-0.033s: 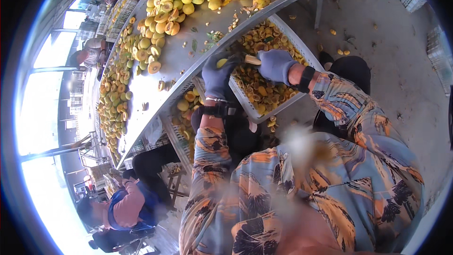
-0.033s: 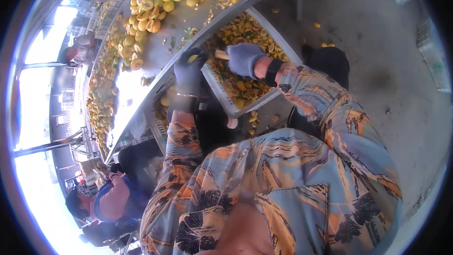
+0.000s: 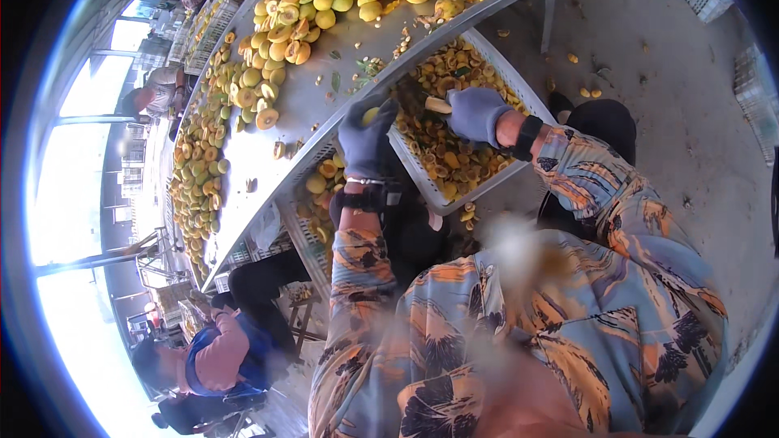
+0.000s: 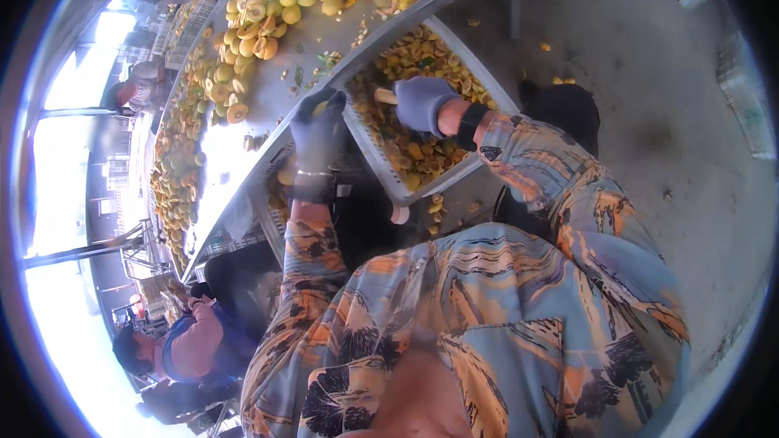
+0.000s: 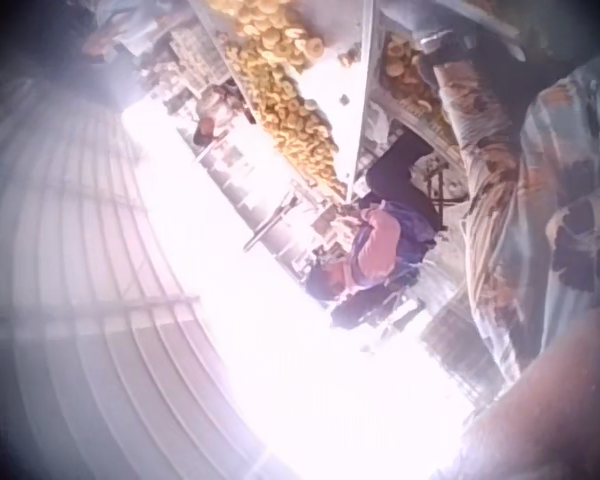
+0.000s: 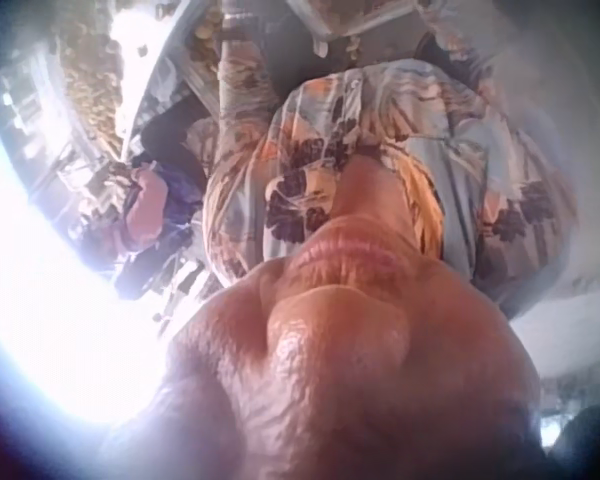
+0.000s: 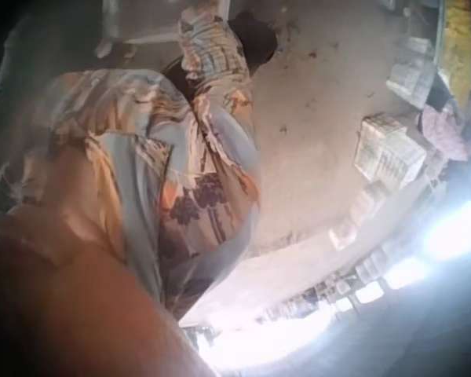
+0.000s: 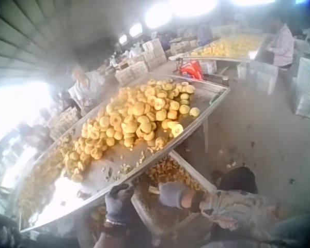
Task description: Slicing fruit in half and removing pits at a processing table.
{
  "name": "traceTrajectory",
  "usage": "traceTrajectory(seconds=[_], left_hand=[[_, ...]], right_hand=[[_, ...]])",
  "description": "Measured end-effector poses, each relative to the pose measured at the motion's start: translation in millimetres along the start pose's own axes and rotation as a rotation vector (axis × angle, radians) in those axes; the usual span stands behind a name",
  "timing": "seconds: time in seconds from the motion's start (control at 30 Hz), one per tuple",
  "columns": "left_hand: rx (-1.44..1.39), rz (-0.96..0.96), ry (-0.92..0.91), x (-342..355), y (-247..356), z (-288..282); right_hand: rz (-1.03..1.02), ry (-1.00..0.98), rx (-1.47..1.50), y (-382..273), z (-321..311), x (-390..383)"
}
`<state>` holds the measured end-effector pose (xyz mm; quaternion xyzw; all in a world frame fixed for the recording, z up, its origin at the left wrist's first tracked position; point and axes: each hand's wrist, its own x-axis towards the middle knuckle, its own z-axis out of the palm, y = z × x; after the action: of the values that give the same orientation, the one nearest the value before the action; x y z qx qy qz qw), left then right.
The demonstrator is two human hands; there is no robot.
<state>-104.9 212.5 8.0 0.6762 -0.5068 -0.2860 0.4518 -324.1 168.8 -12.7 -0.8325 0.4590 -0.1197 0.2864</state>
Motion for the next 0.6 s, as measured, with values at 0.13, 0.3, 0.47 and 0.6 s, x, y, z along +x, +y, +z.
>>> traceTrajectory(seconds=[0.13,0.3,0.47,0.6], left_hand=[[0.060,0.076,0.225,-37,-12,-103],[0.777,0.026,0.212,-71,-47,-222],[0.341,0.247,0.037,33,35,-98],[0.620,0.405,-0.202,113,91,16]], right_hand=[[0.090,-0.059,0.258,-5,-13,-7],[0.057,-0.087,0.433,-18,-17,-20],[-0.076,0.182,0.498,-14,-12,-18],[-0.112,0.317,0.633,-16,-16,-18]])
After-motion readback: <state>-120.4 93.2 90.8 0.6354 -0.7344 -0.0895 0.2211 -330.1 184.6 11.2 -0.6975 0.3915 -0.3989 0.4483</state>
